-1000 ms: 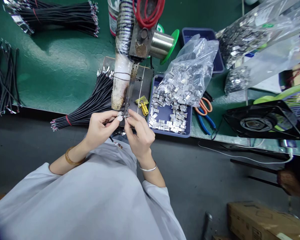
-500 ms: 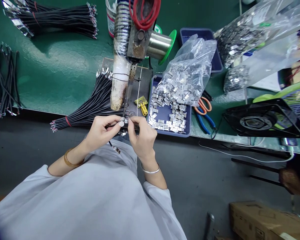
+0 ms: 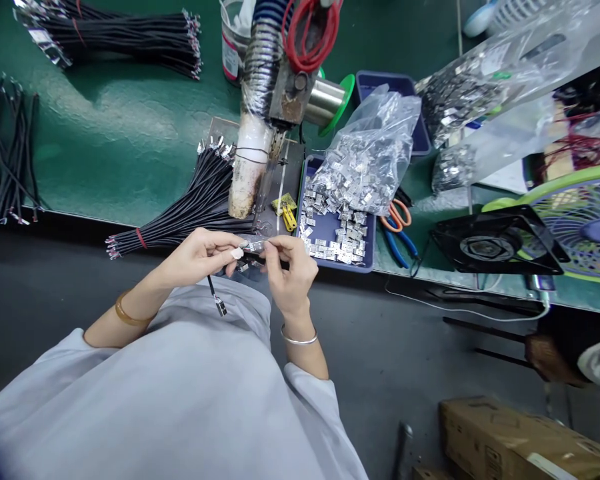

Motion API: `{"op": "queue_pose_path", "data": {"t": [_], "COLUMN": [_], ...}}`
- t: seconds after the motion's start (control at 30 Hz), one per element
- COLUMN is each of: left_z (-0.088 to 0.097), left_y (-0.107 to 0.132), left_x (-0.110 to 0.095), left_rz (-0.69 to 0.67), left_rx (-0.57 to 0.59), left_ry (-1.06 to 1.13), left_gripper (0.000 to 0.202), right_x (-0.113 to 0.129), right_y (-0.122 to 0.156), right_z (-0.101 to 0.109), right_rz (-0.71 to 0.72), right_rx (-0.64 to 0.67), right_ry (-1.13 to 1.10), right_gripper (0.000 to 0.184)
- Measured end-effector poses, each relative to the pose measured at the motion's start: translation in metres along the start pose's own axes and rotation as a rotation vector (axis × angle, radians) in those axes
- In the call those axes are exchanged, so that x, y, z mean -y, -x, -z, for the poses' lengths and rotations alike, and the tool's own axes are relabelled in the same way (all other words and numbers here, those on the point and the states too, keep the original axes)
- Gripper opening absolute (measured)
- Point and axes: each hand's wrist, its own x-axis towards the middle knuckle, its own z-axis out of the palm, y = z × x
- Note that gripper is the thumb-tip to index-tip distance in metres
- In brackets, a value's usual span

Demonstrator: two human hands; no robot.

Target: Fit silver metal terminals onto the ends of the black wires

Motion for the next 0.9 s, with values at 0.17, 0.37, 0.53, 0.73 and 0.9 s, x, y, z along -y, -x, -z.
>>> {"op": "queue_pose_path", "data": {"t": [0.17,0.37,0.53,0.73,0.9], "left_z": [-0.005,-0.010,-0.012,-0.016,-0.021], "left_y": [-0.003,-0.005,-0.006,-0.009,-0.015], "left_x": [0.005,0.005,0.005,0.007,0.007], "left_rz": [-0.048,-0.144,-0.123,-0.070,-0.079], "left_rx": [-0.109,-0.170,-0.207,-0.265,-0.339], "left_ry": [-0.071,-0.220,-0.277,-0.260,-0.250], "left_gripper": [0.027,0.027,0.023,0.021,0.019], "right_x": [0.003,0.009,0.009,0.003,0.002], "right_y": [0.005,0.004,-0.002,0.001,-0.002], "right_z": [0.004,0.009,0.005,-0.002,-0.009], "right_rz": [0.085,0.291,0.445,0.345,0.295], "right_rx": [-0.244,-0.004,0.109,-0.029,-0.031], "right_ry": [0.007,0.230,0.270,0.321,0.296], "right_gripper": [0.013,0.017,0.016,0.015,0.016]}}
